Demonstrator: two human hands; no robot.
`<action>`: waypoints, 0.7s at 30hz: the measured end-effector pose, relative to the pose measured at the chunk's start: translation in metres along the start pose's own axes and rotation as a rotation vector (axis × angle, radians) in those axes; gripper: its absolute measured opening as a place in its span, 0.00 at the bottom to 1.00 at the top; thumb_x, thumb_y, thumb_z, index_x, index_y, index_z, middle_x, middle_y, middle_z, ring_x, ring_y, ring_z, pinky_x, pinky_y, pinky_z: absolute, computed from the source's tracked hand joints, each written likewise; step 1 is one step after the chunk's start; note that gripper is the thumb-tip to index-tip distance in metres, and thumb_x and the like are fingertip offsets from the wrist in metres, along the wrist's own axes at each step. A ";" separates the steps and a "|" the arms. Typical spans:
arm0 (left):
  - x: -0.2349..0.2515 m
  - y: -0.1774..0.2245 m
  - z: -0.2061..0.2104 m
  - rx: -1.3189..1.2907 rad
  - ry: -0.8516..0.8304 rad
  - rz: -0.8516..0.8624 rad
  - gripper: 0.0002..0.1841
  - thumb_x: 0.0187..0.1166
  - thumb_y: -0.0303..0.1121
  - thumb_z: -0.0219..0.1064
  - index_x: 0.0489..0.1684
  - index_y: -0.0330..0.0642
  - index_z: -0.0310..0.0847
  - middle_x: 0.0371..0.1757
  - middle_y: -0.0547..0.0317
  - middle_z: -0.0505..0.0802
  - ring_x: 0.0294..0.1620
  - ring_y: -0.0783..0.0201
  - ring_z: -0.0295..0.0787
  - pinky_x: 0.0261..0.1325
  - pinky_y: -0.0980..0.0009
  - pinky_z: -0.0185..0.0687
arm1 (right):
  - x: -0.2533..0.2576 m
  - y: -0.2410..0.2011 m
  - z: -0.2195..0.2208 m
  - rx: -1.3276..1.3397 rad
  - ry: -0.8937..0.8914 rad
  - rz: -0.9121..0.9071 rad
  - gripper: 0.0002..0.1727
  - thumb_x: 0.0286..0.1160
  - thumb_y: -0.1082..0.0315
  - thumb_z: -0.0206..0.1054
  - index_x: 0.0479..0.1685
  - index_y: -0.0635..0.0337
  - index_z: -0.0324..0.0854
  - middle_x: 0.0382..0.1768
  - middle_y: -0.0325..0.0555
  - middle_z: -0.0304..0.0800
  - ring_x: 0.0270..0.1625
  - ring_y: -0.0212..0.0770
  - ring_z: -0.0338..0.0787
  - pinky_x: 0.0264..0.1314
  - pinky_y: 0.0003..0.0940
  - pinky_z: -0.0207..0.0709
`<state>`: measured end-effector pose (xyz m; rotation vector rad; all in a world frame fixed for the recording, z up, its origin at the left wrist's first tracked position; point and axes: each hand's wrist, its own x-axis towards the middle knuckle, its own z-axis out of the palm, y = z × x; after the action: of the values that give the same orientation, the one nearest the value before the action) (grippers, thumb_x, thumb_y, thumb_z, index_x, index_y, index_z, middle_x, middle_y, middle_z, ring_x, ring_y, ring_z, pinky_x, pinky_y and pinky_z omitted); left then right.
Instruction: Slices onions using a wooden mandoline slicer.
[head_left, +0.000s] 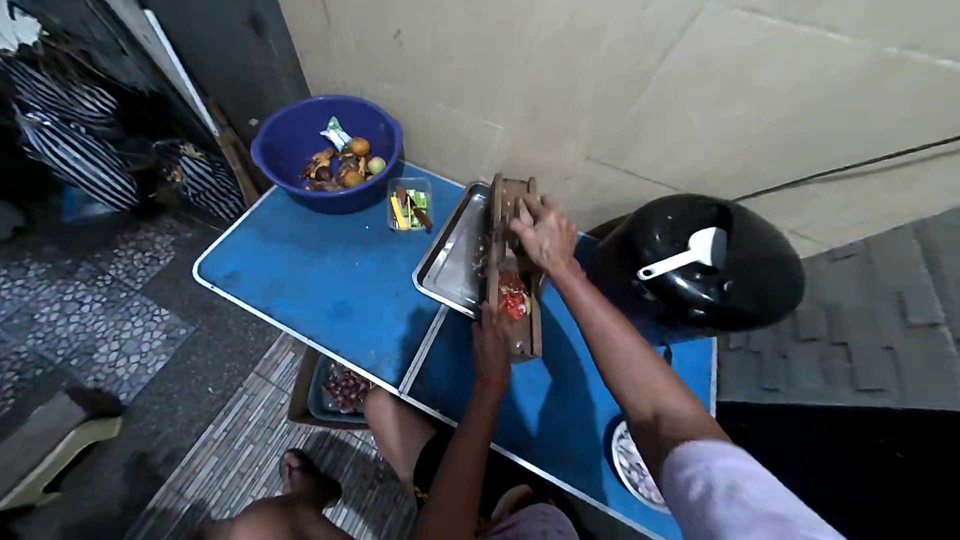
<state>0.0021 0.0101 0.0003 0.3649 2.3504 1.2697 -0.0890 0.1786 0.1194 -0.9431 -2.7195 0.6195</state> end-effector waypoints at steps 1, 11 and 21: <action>-0.001 0.002 0.002 0.002 -0.003 0.000 0.29 0.92 0.32 0.52 0.92 0.37 0.54 0.73 0.26 0.80 0.69 0.36 0.84 0.71 0.47 0.81 | 0.016 0.000 -0.001 0.000 0.000 0.021 0.35 0.77 0.38 0.63 0.83 0.41 0.76 0.80 0.57 0.75 0.67 0.69 0.85 0.61 0.75 0.74; 0.003 0.002 0.004 0.095 0.063 -0.001 0.26 0.93 0.34 0.51 0.89 0.36 0.60 0.71 0.29 0.83 0.67 0.39 0.87 0.69 0.49 0.83 | -0.036 -0.002 -0.005 -0.002 -0.017 -0.078 0.38 0.77 0.44 0.67 0.87 0.49 0.71 0.87 0.60 0.66 0.61 0.71 0.87 0.54 0.74 0.76; 0.000 0.002 -0.003 0.106 0.017 0.003 0.26 0.94 0.33 0.47 0.90 0.35 0.58 0.73 0.27 0.80 0.69 0.36 0.84 0.71 0.48 0.81 | 0.038 -0.008 0.002 0.044 -0.027 0.019 0.35 0.75 0.41 0.67 0.83 0.42 0.75 0.83 0.55 0.72 0.71 0.66 0.83 0.62 0.74 0.75</action>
<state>0.0012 0.0089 0.0035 0.3922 2.4385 1.1572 -0.1234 0.1958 0.1234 -0.9582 -2.7118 0.6979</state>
